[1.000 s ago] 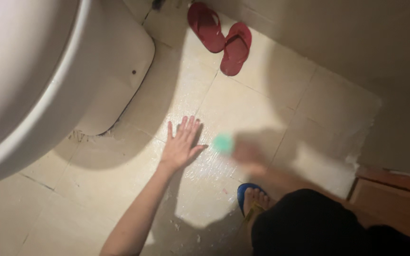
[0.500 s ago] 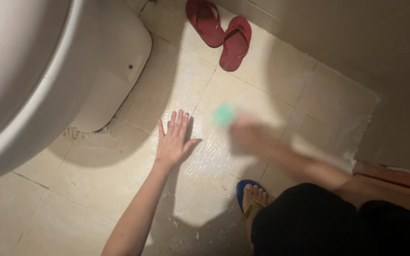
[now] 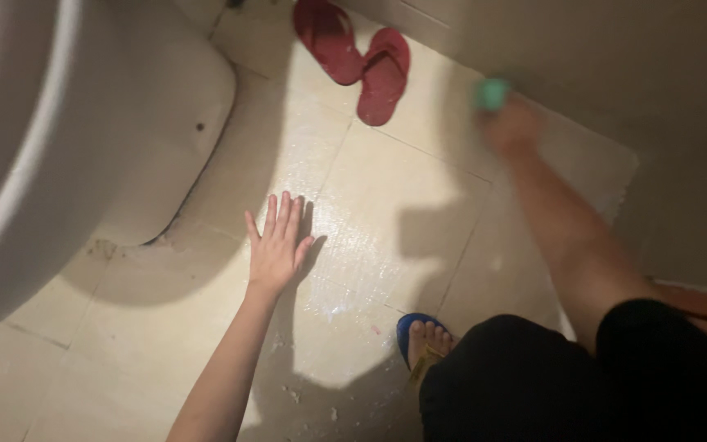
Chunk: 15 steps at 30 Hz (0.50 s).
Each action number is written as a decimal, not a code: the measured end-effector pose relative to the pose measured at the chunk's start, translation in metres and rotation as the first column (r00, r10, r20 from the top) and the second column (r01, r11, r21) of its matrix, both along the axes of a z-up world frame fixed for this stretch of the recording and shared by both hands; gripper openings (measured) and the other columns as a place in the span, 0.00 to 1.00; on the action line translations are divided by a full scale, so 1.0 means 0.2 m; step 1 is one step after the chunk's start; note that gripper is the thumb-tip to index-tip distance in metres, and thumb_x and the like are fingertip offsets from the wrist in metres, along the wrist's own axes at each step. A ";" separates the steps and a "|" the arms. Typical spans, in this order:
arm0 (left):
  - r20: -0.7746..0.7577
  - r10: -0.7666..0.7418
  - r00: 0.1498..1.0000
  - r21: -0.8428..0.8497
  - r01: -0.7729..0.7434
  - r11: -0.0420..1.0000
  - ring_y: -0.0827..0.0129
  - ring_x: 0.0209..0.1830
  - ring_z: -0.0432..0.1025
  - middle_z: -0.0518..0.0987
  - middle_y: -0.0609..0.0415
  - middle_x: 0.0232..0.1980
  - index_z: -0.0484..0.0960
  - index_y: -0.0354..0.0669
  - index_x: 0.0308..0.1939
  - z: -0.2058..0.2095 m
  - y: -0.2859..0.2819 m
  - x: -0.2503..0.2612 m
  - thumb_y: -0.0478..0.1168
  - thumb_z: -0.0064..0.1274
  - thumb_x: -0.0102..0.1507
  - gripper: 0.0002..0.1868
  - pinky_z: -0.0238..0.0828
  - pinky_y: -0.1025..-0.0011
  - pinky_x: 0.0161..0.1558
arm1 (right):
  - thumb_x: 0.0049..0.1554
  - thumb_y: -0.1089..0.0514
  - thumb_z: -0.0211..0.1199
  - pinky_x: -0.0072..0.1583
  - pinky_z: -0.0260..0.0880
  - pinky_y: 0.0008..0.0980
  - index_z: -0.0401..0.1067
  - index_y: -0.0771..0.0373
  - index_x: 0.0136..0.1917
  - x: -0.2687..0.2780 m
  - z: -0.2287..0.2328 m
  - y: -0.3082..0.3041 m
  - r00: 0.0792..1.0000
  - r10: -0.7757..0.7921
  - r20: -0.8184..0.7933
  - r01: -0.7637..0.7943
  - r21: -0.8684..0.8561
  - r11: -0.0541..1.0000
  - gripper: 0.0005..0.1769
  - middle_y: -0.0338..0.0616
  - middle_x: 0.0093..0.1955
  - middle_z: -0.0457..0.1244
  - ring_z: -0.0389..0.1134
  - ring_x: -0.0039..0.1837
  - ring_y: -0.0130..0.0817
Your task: The person scrubs the tiled bathroom floor with a green sponge, moving around the toilet and sink. They briefly reposition a pair of red flip-flops to continue scrubbing the area underneath.
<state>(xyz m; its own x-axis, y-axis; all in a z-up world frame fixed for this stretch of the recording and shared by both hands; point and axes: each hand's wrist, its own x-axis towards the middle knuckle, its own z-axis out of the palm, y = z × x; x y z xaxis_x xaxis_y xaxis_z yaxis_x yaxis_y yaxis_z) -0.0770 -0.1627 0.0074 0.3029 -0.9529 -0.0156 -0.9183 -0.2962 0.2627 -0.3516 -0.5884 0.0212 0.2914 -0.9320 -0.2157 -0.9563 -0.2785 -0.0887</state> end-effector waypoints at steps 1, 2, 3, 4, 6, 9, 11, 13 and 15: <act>0.001 -0.015 1.000 0.011 0.015 1.000 0.58 0.85 0.38 0.47 0.52 0.85 0.48 0.49 0.82 0.00 0.01 -0.01 0.65 0.32 0.70 0.42 0.25 0.34 0.76 | 0.66 0.42 0.59 0.54 0.68 0.49 0.73 0.64 0.56 -0.18 0.02 -0.05 0.989 -0.137 0.060 0.136 0.017 0.991 0.22 0.52 0.50 0.69 0.70 0.52 0.48; 0.003 -0.032 0.999 0.018 0.032 0.999 0.58 0.85 0.38 0.47 0.52 0.85 0.47 0.49 0.82 0.00 -0.01 -0.02 0.65 0.32 0.69 0.42 0.25 0.34 0.75 | 0.66 0.41 0.60 0.54 0.68 0.49 0.74 0.65 0.54 -0.35 0.04 -0.06 0.975 -0.220 0.039 0.220 0.010 0.975 0.23 0.51 0.50 0.69 0.71 0.51 0.48; 0.013 -0.051 0.999 0.020 0.050 0.999 0.58 0.85 0.37 0.46 0.52 0.85 0.47 0.49 0.82 0.00 -0.03 -0.04 0.65 0.31 0.69 0.42 0.25 0.35 0.75 | 0.65 0.40 0.62 0.54 0.69 0.49 0.75 0.66 0.52 -0.51 0.05 -0.03 0.953 -0.303 0.019 0.303 0.002 0.953 0.24 0.51 0.50 0.69 0.71 0.51 0.49; 0.018 -0.060 0.998 0.025 0.060 0.998 0.58 0.85 0.37 0.46 0.52 0.84 0.47 0.49 0.82 0.00 -0.05 -0.07 0.66 0.30 0.69 0.42 0.25 0.35 0.75 | 0.62 0.39 0.65 0.51 0.68 0.49 0.74 0.67 0.52 -0.67 0.06 0.04 0.946 -0.321 0.043 0.323 -0.062 0.944 0.26 0.53 0.49 0.69 0.70 0.49 0.50; -0.001 -0.097 0.995 0.055 0.097 0.994 0.57 0.83 0.36 0.45 0.52 0.84 0.47 0.49 0.81 0.00 -0.10 -0.15 0.67 0.29 0.69 0.42 0.24 0.37 0.75 | 0.59 0.39 0.68 0.49 0.68 0.46 0.74 0.68 0.53 -0.88 0.05 0.25 0.886 -0.397 0.241 0.418 -0.042 0.907 0.27 0.54 0.48 0.69 0.70 0.48 0.48; -0.063 -0.167 0.984 0.083 0.172 0.982 0.57 0.82 0.36 0.44 0.52 0.83 0.47 0.49 0.80 0.01 -0.22 -0.28 0.69 0.26 0.69 0.42 0.23 0.39 0.75 | 0.57 0.39 0.69 0.52 0.69 0.49 0.76 0.67 0.52 -0.86 0.00 0.66 0.874 -0.371 0.313 0.382 0.029 0.924 0.27 0.54 0.49 0.70 0.71 0.50 0.48; -0.083 -0.209 0.974 0.040 0.212 0.976 0.58 0.84 0.36 0.44 0.52 0.84 0.47 0.48 0.81 0.03 -0.29 -0.37 0.69 0.25 0.70 0.43 0.23 0.39 0.75 | 0.54 0.38 0.70 0.53 0.68 0.54 0.77 0.66 0.51 -0.64 -0.08 0.95 0.930 -0.286 0.229 0.291 0.013 0.957 0.28 0.55 0.48 0.70 0.71 0.52 0.51; -0.099 -0.260 0.960 0.008 0.262 0.965 0.57 0.84 0.36 0.44 0.51 0.85 0.47 0.47 0.81 0.06 -0.35 -0.42 0.68 0.24 0.70 0.43 0.23 0.39 0.76 | 0.58 0.39 0.63 0.53 0.72 0.48 0.75 0.60 0.58 -0.39 -0.13 1.19 0.842 0.189 0.506 -0.210 -0.016 0.978 0.25 0.53 0.51 0.71 0.72 0.51 0.48; -0.087 -0.303 0.949 -0.026 0.301 0.953 0.57 0.85 0.36 0.45 0.51 0.85 0.47 0.47 0.82 0.08 -0.42 -0.45 0.67 0.25 0.70 0.42 0.24 0.38 0.76 | 0.58 0.37 0.62 0.53 0.73 0.46 0.73 0.56 0.62 -0.20 -0.16 1.30 0.804 0.391 0.448 -0.493 0.136 0.859 0.27 0.53 0.49 0.71 0.73 0.50 0.49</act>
